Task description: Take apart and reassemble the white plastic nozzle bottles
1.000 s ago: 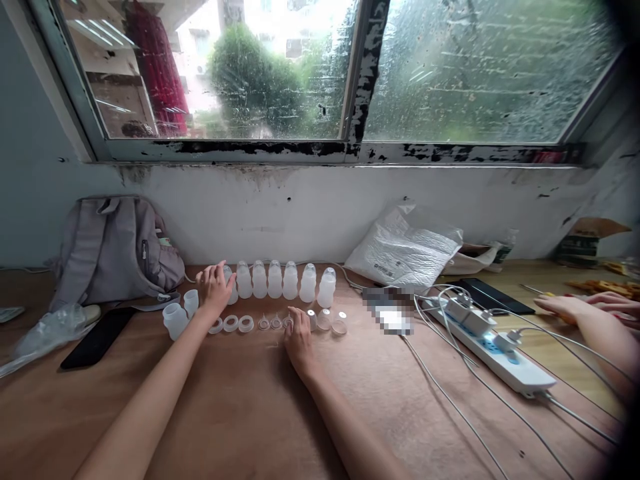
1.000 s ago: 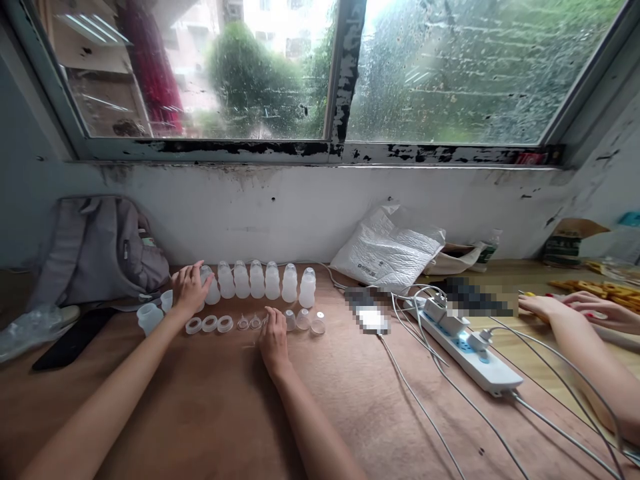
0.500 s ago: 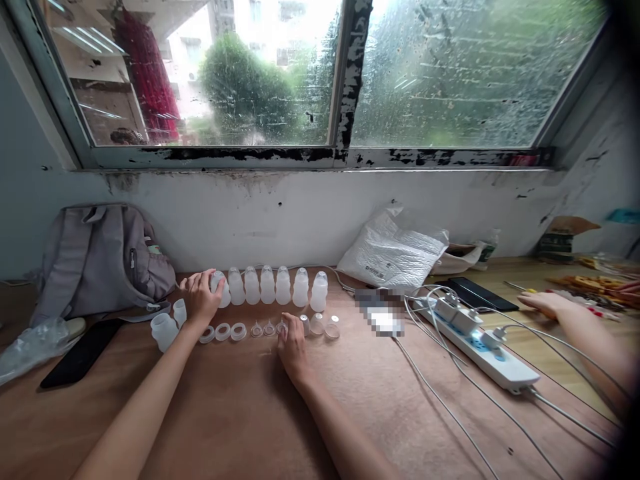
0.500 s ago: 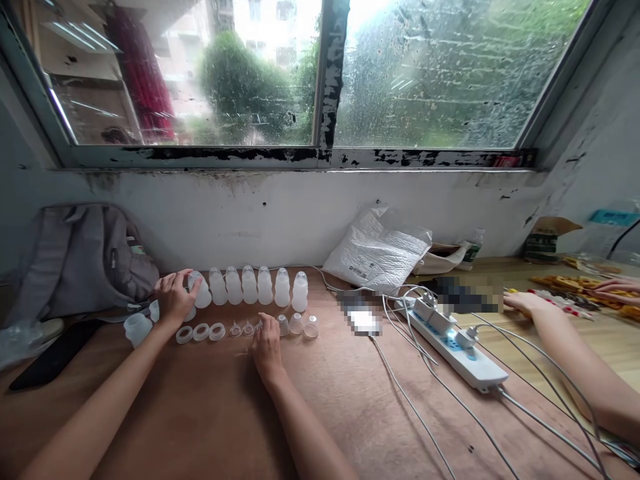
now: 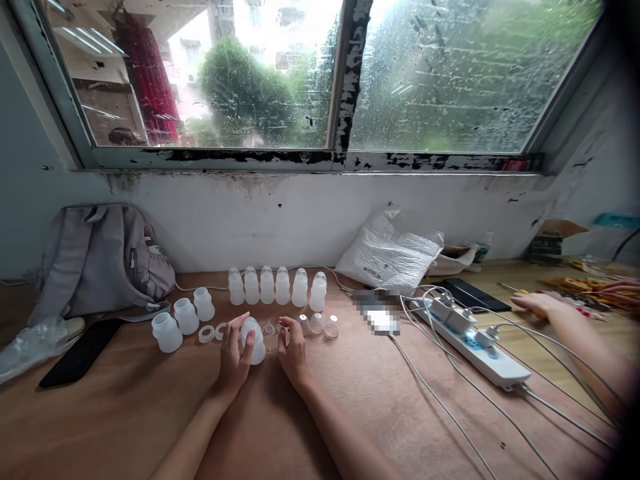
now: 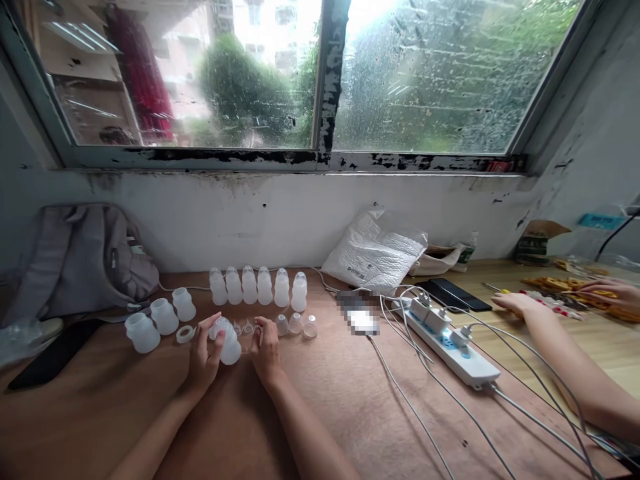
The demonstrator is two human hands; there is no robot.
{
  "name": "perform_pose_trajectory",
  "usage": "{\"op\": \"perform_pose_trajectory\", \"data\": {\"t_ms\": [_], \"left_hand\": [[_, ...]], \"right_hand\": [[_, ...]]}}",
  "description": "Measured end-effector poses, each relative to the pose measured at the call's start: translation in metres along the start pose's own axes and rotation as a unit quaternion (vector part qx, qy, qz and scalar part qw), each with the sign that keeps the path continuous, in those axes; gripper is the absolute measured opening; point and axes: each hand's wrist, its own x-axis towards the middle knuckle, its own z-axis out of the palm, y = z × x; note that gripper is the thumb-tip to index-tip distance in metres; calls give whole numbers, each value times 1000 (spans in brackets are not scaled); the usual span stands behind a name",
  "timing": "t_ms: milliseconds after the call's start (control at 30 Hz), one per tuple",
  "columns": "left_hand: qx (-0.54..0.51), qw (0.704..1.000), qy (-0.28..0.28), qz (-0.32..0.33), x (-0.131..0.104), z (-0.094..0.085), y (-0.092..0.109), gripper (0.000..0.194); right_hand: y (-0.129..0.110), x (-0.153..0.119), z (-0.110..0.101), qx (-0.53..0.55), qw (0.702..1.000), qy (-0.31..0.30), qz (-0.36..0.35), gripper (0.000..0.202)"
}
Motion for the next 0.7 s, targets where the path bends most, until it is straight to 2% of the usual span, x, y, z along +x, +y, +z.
{"op": "perform_pose_trajectory", "data": {"t_ms": [133, 267, 333, 400, 467, 600, 700], "left_hand": [[-47, 997, -34, -47, -5, 9, -4, 40], [-112, 985, -62, -111, -13, 21, -9, 66], [-146, 975, -73, -151, -17, 25, -11, 67], [-170, 964, -83, -189, -18, 25, -10, 58], [-207, 948, -110, -214, -18, 23, -6, 50], [-295, 905, -196, -235, -17, 19, 8, 44], [-318, 885, -225, -254, -18, 18, 18, 40]], "right_hand": [[-2, -1, 1, 24, 999, -4, 23, 22], [-8, 2, -4, 55, 996, -13, 62, 18], [-14, 5, -7, 83, 992, -21, 97, 17], [-23, 9, -12, 134, 980, -37, 143, 20], [-32, 13, -15, 216, 953, -75, 199, 24], [-44, 17, -20, 367, 873, -163, 275, 25], [-46, 19, -22, 409, 842, -173, 307, 20]]}}
